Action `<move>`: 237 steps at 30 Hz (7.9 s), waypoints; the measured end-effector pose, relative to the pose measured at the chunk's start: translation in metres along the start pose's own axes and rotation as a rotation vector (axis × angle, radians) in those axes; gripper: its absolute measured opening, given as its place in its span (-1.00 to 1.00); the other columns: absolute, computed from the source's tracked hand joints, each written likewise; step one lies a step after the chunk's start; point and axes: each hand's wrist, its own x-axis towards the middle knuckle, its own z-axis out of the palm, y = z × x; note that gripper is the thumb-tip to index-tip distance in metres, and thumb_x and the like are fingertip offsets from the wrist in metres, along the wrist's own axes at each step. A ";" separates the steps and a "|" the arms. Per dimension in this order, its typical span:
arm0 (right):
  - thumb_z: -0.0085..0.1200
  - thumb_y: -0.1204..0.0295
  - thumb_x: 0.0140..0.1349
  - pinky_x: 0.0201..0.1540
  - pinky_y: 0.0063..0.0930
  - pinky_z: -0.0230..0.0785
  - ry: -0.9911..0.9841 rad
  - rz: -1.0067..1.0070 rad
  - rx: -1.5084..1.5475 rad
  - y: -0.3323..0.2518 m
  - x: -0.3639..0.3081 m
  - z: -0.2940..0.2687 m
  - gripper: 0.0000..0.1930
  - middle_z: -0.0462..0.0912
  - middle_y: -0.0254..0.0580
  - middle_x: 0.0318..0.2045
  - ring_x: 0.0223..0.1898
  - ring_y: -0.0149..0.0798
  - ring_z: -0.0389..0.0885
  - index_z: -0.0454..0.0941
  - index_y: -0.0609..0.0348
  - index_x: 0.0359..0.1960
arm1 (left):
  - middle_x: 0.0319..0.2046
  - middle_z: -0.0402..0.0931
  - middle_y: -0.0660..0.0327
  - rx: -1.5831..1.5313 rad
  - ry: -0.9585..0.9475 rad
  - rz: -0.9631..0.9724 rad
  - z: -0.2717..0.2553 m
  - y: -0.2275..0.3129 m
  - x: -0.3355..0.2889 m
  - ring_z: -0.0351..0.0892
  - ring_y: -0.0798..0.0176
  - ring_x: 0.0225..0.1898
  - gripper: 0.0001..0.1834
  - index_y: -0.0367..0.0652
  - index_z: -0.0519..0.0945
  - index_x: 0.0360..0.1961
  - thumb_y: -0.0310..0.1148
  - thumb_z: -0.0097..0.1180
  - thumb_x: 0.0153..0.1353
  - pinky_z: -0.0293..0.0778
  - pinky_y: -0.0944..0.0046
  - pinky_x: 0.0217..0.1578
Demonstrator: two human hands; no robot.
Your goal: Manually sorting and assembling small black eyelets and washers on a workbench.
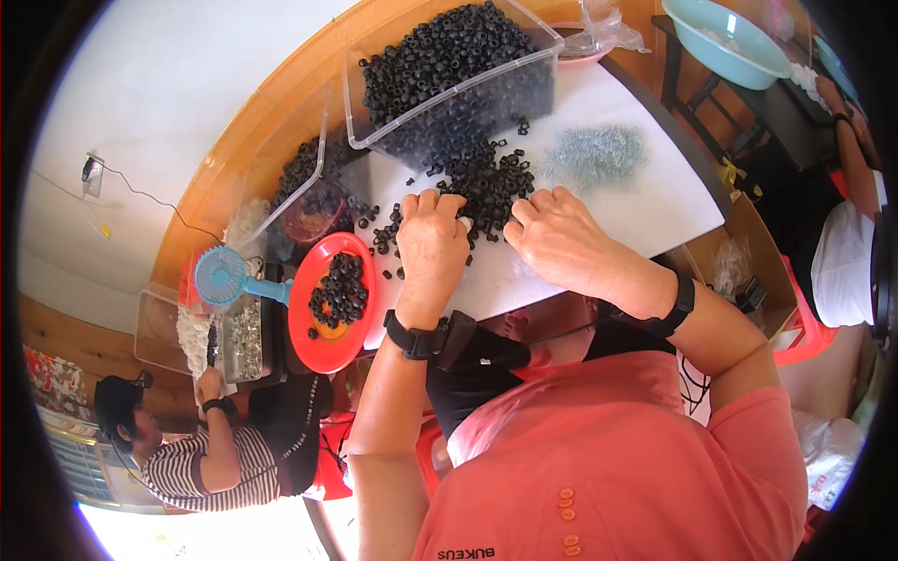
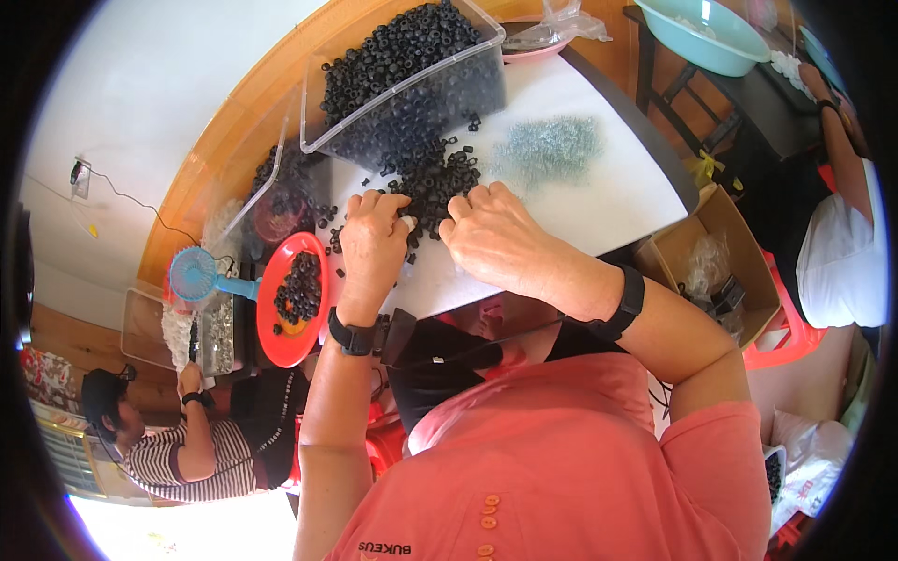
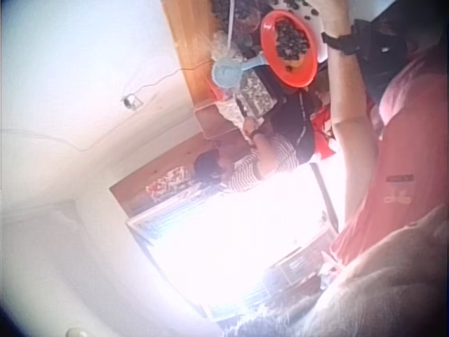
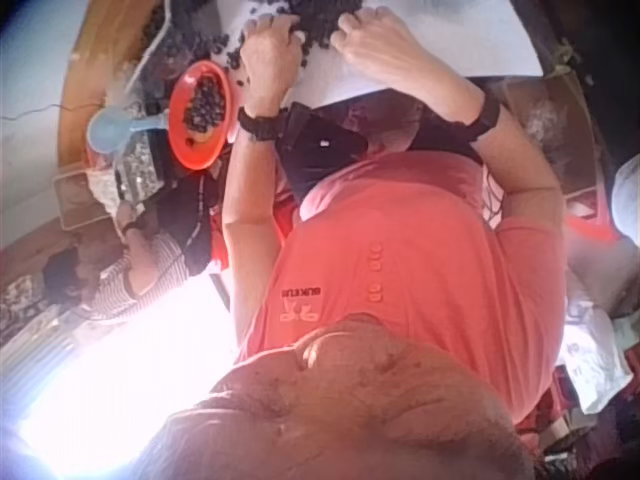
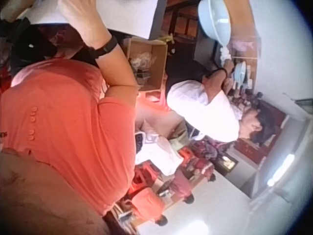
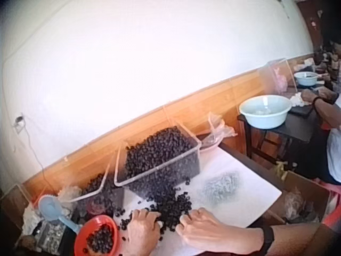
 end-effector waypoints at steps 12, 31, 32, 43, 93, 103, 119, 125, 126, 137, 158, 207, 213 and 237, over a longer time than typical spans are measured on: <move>0.09 0.42 0.10 -0.12 -0.22 0.34 0.023 0.021 -0.014 -0.003 -0.006 -0.008 -0.87 0.59 -0.15 -0.39 -0.26 -0.13 0.58 0.64 0.20 -0.42 | -0.40 0.52 0.09 -0.024 0.052 0.101 -0.006 0.000 0.004 0.49 -0.04 -0.28 -0.90 -0.22 0.56 -0.47 -0.59 0.20 -0.06 0.47 0.01 -0.26; 0.14 0.47 0.03 -0.22 -0.30 0.33 0.056 -0.028 0.090 -0.003 -0.018 -0.007 -0.93 0.55 -0.18 -0.37 -0.28 -0.13 0.56 0.60 0.17 -0.45 | -0.32 0.51 0.09 -0.343 -0.022 -0.018 -0.008 0.047 -0.056 0.49 -0.05 -0.24 -0.76 -0.27 0.63 -0.24 -0.64 0.19 -0.01 0.48 0.05 -0.24; 0.16 0.52 0.01 -0.23 -0.27 0.35 0.103 0.031 0.219 -0.004 -0.019 -0.005 -0.93 0.54 -0.18 -0.37 -0.28 -0.10 0.56 0.58 0.17 -0.42 | -0.32 0.51 0.08 -0.328 -0.012 -0.023 -0.006 0.047 -0.057 0.49 -0.05 -0.24 -0.75 -0.27 0.63 -0.24 -0.65 0.19 -0.01 0.48 0.04 -0.24; 0.16 0.73 0.08 -0.30 -0.36 0.51 0.216 0.296 1.104 -0.025 -0.014 -0.011 -0.81 0.61 -0.12 -0.38 -0.34 -0.10 0.67 0.49 0.22 -0.31 | -0.35 0.51 0.28 -0.924 -0.014 -0.301 -0.009 0.059 -0.069 0.46 0.42 -0.40 -0.71 -0.30 0.65 -0.08 -0.68 0.11 0.16 0.38 0.42 -0.38; 0.22 0.47 -0.09 -0.35 -0.20 0.38 0.028 0.137 0.087 -0.010 -0.013 -0.004 -0.88 0.52 -0.19 -0.43 -0.41 -0.12 0.57 0.60 0.07 -0.45 | -0.31 0.64 0.15 -1.561 -0.169 -0.789 -0.034 0.041 -0.086 0.51 0.38 -0.46 -0.79 -0.39 0.65 -0.10 -0.55 0.24 0.24 0.43 0.42 -0.45; 0.20 0.47 -0.02 -0.17 -0.21 0.30 0.047 0.123 0.142 -0.007 -0.018 -0.001 -0.92 0.53 -0.25 -0.38 -0.21 -0.13 0.53 0.62 0.04 -0.44 | -0.29 0.64 0.08 -1.623 -0.171 -0.780 -0.040 0.053 -0.078 0.53 0.36 -0.42 -0.78 -0.42 0.63 -0.05 -0.57 0.15 0.29 0.47 0.41 -0.44; 0.21 0.48 0.17 -0.31 -0.18 0.34 0.184 0.313 0.799 -0.026 -0.007 -0.021 -0.90 0.54 -0.18 -0.45 -0.39 -0.03 0.55 0.51 0.13 -0.37 | -0.29 0.62 0.15 -1.605 -0.164 -0.771 -0.020 0.051 -0.074 0.53 0.40 -0.39 -0.79 -0.38 0.62 -0.05 -0.56 0.13 0.31 0.48 0.44 -0.50; 0.20 0.47 0.19 -0.35 -0.12 0.36 0.179 0.314 0.704 -0.033 -0.002 -0.020 -0.87 0.54 -0.15 -0.47 -0.42 0.02 0.54 0.47 0.14 -0.39 | -0.33 0.61 0.20 -1.626 -0.150 -0.794 -0.019 0.049 -0.072 0.52 0.42 -0.44 -0.82 -0.36 0.63 -0.10 -0.52 0.18 0.31 0.45 0.45 -0.54; 0.21 0.47 0.19 -0.35 -0.12 0.37 0.175 0.307 0.660 -0.035 -0.001 -0.019 -0.86 0.54 -0.14 -0.47 -0.41 0.02 0.55 0.46 0.14 -0.40 | -0.35 0.61 0.21 -1.628 -0.143 -0.796 -0.019 0.049 -0.072 0.52 0.42 -0.46 -0.82 -0.36 0.63 -0.11 -0.51 0.18 0.31 0.45 0.45 -0.55; 0.13 0.56 0.31 -0.35 -0.52 0.39 0.225 0.453 1.001 -0.047 -0.011 -0.002 -0.92 0.60 -0.24 -0.47 -0.43 -0.44 0.55 0.48 0.24 -0.33 | -0.42 0.58 0.23 -1.596 -0.099 -0.807 -0.013 0.058 -0.078 0.43 0.47 -0.62 -0.87 -0.30 0.62 -0.15 -0.50 0.20 0.30 0.27 0.48 -0.65; 0.09 0.70 0.08 -0.37 -0.16 0.38 0.237 0.130 0.641 -0.040 -0.010 -0.012 -0.82 0.55 -0.08 -0.42 -0.39 0.07 0.58 0.48 0.22 -0.28 | -0.47 0.57 0.19 -1.557 -0.103 -0.813 -0.017 0.052 -0.080 0.40 0.46 -0.66 -0.84 -0.39 0.60 -0.13 -0.57 0.19 0.28 0.26 0.50 -0.69; 0.22 0.47 -0.11 -0.51 -0.19 0.30 0.337 0.112 0.261 -0.058 -0.010 -0.001 -0.74 0.43 -0.18 -0.53 -0.58 -0.09 0.47 0.36 0.13 -0.42 | -0.39 0.64 0.17 -1.608 0.004 -0.828 -0.016 0.063 -0.078 0.55 0.38 -0.52 -0.87 -0.39 0.63 -0.18 -0.58 0.14 0.28 0.49 0.42 -0.45; 0.25 0.45 -0.13 -0.52 -0.22 0.28 0.359 -0.014 0.268 -0.047 -0.011 -0.009 -0.72 0.41 -0.22 -0.55 -0.59 -0.10 0.46 0.35 0.10 -0.44 | -0.41 0.65 0.11 -1.493 -0.118 -0.822 -0.035 0.065 -0.078 0.60 0.32 -0.53 -0.83 -0.43 0.62 -0.13 -0.52 0.11 0.34 0.49 0.40 -0.56; 0.34 0.40 -0.22 -0.58 -0.25 0.27 0.302 -0.126 0.429 -0.060 -0.011 -0.009 -0.61 0.39 -0.20 -0.57 -0.63 -0.12 0.48 0.31 0.10 -0.46 | -0.46 0.63 0.06 -1.581 -0.351 -0.895 -0.053 0.056 -0.097 0.59 0.30 -0.59 -0.76 -0.44 0.57 -0.18 -0.41 0.00 0.45 0.35 0.46 -0.73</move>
